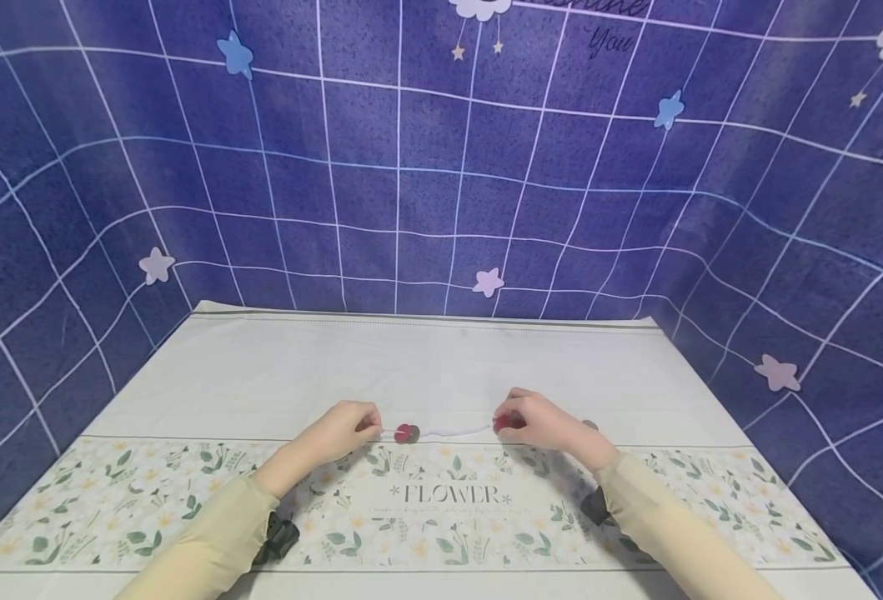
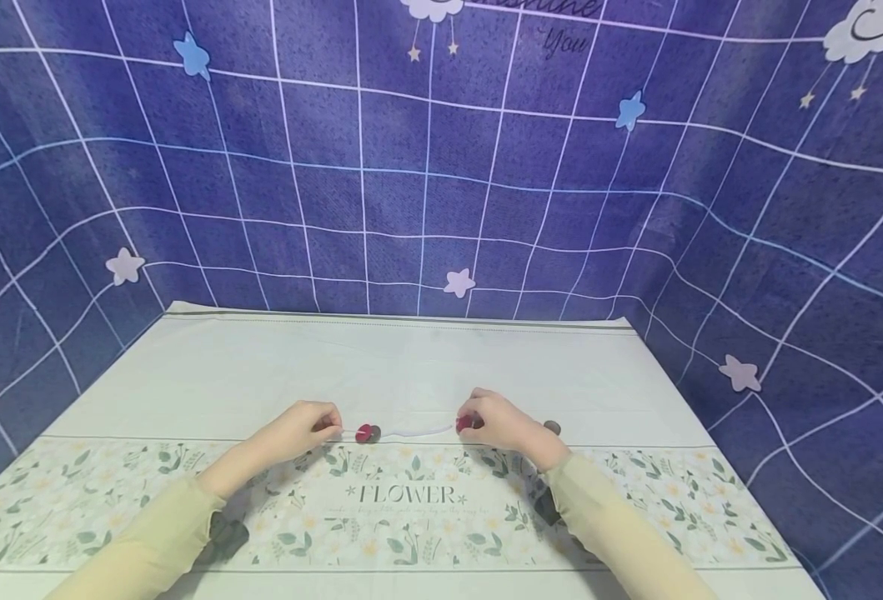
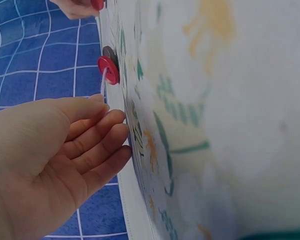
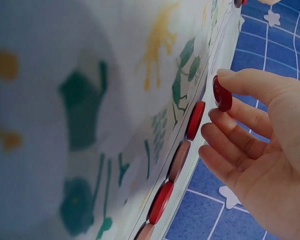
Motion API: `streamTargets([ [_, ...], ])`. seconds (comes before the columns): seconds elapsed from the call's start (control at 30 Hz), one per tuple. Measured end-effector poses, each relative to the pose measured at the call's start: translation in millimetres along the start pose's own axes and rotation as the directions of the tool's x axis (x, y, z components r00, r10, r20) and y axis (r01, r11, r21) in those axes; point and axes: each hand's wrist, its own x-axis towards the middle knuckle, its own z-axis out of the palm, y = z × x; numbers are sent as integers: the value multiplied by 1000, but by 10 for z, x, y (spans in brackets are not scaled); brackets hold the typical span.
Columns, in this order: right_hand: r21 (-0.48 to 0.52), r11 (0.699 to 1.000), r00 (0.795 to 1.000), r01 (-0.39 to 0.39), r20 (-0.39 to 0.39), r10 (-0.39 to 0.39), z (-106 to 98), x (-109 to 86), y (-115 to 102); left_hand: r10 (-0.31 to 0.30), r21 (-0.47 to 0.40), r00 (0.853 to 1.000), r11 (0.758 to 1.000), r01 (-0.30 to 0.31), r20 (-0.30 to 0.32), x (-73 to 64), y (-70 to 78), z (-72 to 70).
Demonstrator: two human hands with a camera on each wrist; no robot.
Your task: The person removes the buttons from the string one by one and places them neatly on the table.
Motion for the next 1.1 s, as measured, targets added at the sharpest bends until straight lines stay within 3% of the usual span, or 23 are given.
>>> streamTargets([
  [0.67, -22, 999, 995, 29, -94, -31, -63, -127, 80, -19, -26, 1000, 999, 19, 1, 6, -11, 20],
  [1.1, 21, 999, 995, -47, -91, 49, -133, -279, 180, -42, -34, 999, 999, 42, 3, 5, -19, 15],
])
